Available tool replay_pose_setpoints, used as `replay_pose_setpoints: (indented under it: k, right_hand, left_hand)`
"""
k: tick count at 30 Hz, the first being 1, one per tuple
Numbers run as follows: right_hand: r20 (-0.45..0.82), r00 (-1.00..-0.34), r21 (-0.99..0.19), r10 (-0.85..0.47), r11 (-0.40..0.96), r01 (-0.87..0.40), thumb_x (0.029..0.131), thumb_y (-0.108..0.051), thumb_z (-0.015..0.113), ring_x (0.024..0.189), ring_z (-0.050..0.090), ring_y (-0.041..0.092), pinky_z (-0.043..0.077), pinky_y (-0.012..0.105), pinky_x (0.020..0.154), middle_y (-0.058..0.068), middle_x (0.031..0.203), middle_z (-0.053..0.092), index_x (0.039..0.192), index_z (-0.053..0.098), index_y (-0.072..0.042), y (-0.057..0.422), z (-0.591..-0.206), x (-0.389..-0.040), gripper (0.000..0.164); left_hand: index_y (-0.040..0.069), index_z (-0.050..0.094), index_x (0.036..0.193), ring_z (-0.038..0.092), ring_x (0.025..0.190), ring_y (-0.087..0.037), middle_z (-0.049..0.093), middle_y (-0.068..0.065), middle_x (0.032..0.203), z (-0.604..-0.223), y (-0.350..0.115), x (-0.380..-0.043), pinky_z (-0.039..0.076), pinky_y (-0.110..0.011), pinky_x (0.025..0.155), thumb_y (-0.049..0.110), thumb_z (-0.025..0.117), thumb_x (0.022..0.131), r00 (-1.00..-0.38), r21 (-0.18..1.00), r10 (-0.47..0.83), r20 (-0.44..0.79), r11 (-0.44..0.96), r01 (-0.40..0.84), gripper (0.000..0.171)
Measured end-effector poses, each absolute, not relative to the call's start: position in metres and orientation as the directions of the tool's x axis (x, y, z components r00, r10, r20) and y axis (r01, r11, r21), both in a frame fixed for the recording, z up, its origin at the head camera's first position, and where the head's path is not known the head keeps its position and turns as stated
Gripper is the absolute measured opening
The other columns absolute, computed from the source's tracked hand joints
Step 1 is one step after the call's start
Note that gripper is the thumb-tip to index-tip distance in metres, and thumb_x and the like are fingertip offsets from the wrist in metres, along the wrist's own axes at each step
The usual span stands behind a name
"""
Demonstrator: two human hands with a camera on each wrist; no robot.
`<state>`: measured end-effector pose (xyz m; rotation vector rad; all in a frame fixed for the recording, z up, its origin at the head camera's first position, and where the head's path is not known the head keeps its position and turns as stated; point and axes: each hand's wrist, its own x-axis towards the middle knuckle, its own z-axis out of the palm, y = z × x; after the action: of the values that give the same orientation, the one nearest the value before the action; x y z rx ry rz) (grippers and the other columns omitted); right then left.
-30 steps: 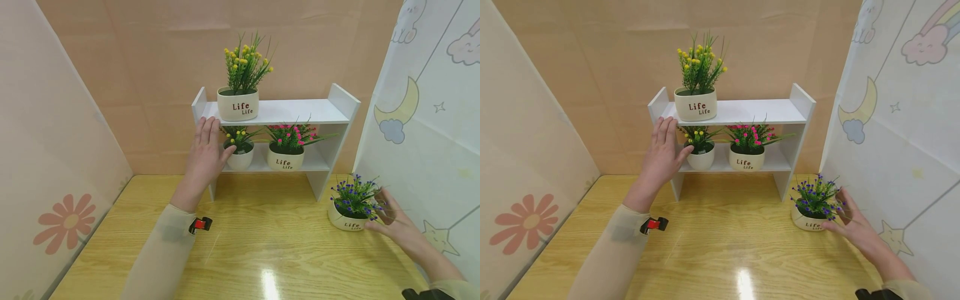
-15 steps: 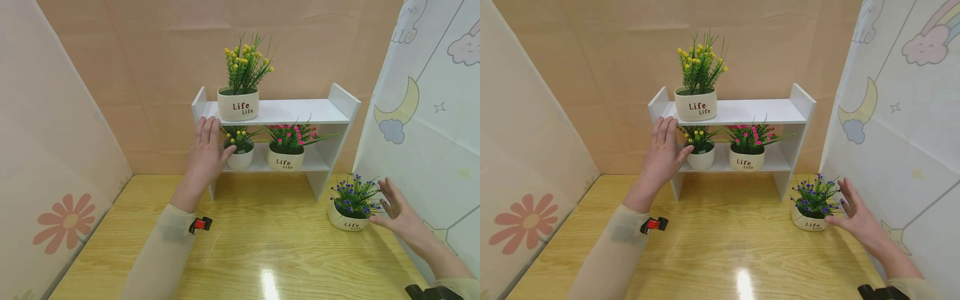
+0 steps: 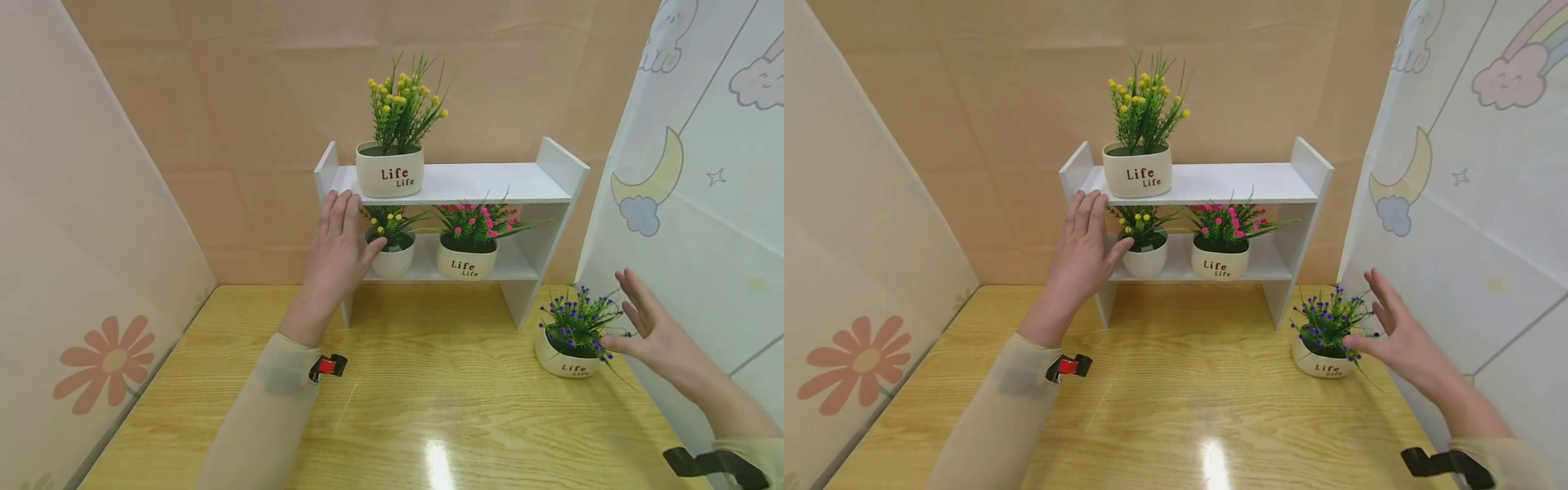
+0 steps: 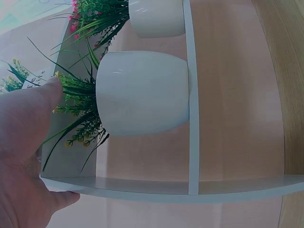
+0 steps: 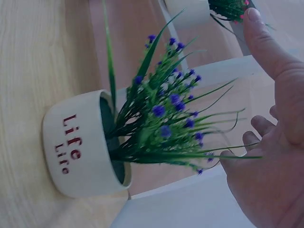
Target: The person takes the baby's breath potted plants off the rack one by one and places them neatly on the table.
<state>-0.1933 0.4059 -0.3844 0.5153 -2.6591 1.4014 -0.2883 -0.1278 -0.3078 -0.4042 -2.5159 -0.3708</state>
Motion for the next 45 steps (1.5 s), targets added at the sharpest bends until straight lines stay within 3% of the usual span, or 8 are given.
replay_pose_setpoints:
  k: [4, 13, 28, 32, 36, 40, 42, 45]
  right_hand:
    - [0.259, -0.931, -0.752, -0.257, 0.552, -0.361, 0.103, 0.007, 0.072, 0.168, -0.006, 0.019, 0.022, -0.001, 0.106, -0.018, 0.183, -0.007, 0.175, -0.011, -0.039, 0.398, -0.37, -0.195, 0.12]
    - [0.309, -0.908, -0.716, -0.284, 0.559, -0.418, 0.096, 0.012, 0.077, 0.161, 0.008, -0.004, 0.025, 0.0, 0.109, -0.014, 0.185, -0.002, 0.177, -0.005, -0.038, 0.375, -0.339, -0.199, 0.125]
    - [0.37, -0.864, -0.694, -0.341, 0.517, -0.502, 0.088, 0.012, 0.086, 0.167, 0.018, 0.011, 0.032, 0.004, 0.112, -0.007, 0.185, 0.009, 0.178, 0.007, -0.038, 0.311, -0.288, -0.203, 0.13]
    - [0.381, -0.86, -0.693, -0.34, 0.511, -0.509, 0.087, 0.01, 0.088, 0.169, 0.017, 0.027, 0.031, 0.005, 0.113, -0.006, 0.185, 0.01, 0.178, 0.009, -0.039, 0.295, -0.276, -0.208, 0.13]
    - [0.377, -0.863, -0.698, -0.335, 0.51, -0.503, 0.089, 0.008, 0.088, 0.167, 0.016, 0.039, 0.035, 0.005, 0.11, -0.012, 0.184, 0.012, 0.176, 0.01, -0.045, 0.28, -0.263, -0.214, 0.128]
    - [0.37, -0.868, -0.692, -0.332, 0.525, -0.496, 0.093, 0.001, 0.088, 0.168, 0.016, 0.036, 0.036, 0.004, 0.109, -0.018, 0.183, 0.013, 0.175, 0.01, -0.048, 0.267, -0.25, -0.22, 0.123]
    - [0.369, -0.87, -0.696, -0.328, 0.523, -0.492, 0.095, -0.002, 0.087, 0.168, 0.016, 0.035, 0.035, 0.014, 0.119, -0.02, 0.182, 0.013, 0.175, 0.011, -0.049, 0.259, -0.243, -0.222, 0.12]
    - [0.372, -0.869, -0.697, -0.325, 0.521, -0.493, 0.096, -0.008, 0.088, 0.168, 0.016, 0.039, 0.031, 0.045, 0.131, -0.018, 0.182, 0.014, 0.175, 0.012, -0.047, 0.248, -0.233, -0.228, 0.117]
  left_hand:
    - [0.003, 0.018, 0.172, 0.002, 0.169, -0.033, 0.019, -0.017, 0.178, -0.306, -0.128, -0.288, 0.012, -0.046, 0.136, 0.052, 0.068, 0.109, -0.802, 0.177, 0.203, 0.562, 0.918, 0.356, 0.094]
    - [0.003, 0.018, 0.173, 0.002, 0.169, -0.032, 0.019, -0.016, 0.178, -0.304, -0.127, -0.287, 0.011, -0.044, 0.137, 0.053, 0.067, 0.109, -0.805, 0.172, 0.203, 0.558, 0.92, 0.352, 0.095]
    - [0.005, 0.016, 0.173, 0.001, 0.169, -0.032, 0.017, -0.015, 0.179, -0.306, -0.127, -0.287, 0.014, -0.048, 0.136, 0.053, 0.065, 0.11, -0.821, 0.186, 0.196, 0.537, 0.921, 0.341, 0.094]
    - [0.005, 0.016, 0.174, 0.001, 0.169, -0.032, 0.017, -0.015, 0.179, -0.308, -0.127, -0.286, 0.013, -0.047, 0.136, 0.052, 0.066, 0.11, -0.822, 0.196, 0.191, 0.536, 0.919, 0.342, 0.094]
    - [0.005, 0.016, 0.174, 0.0, 0.169, -0.032, 0.017, -0.015, 0.179, -0.308, -0.127, -0.286, 0.014, -0.048, 0.136, 0.051, 0.066, 0.11, -0.822, 0.202, 0.19, 0.537, 0.917, 0.344, 0.094]
    - [0.004, 0.016, 0.174, 0.001, 0.169, -0.032, 0.018, -0.015, 0.179, -0.308, -0.126, -0.285, 0.016, -0.05, 0.136, 0.051, 0.066, 0.11, -0.819, 0.201, 0.192, 0.541, 0.916, 0.347, 0.093]
    - [0.004, 0.017, 0.173, 0.001, 0.169, -0.032, 0.017, -0.015, 0.179, -0.307, -0.126, -0.285, 0.016, -0.05, 0.136, 0.051, 0.066, 0.11, -0.819, 0.2, 0.192, 0.541, 0.916, 0.347, 0.094]
    - [0.005, 0.016, 0.173, 0.0, 0.169, -0.032, 0.017, -0.015, 0.179, -0.306, -0.126, -0.285, 0.017, -0.051, 0.136, 0.052, 0.067, 0.109, -0.82, 0.199, 0.193, 0.539, 0.916, 0.347, 0.094]
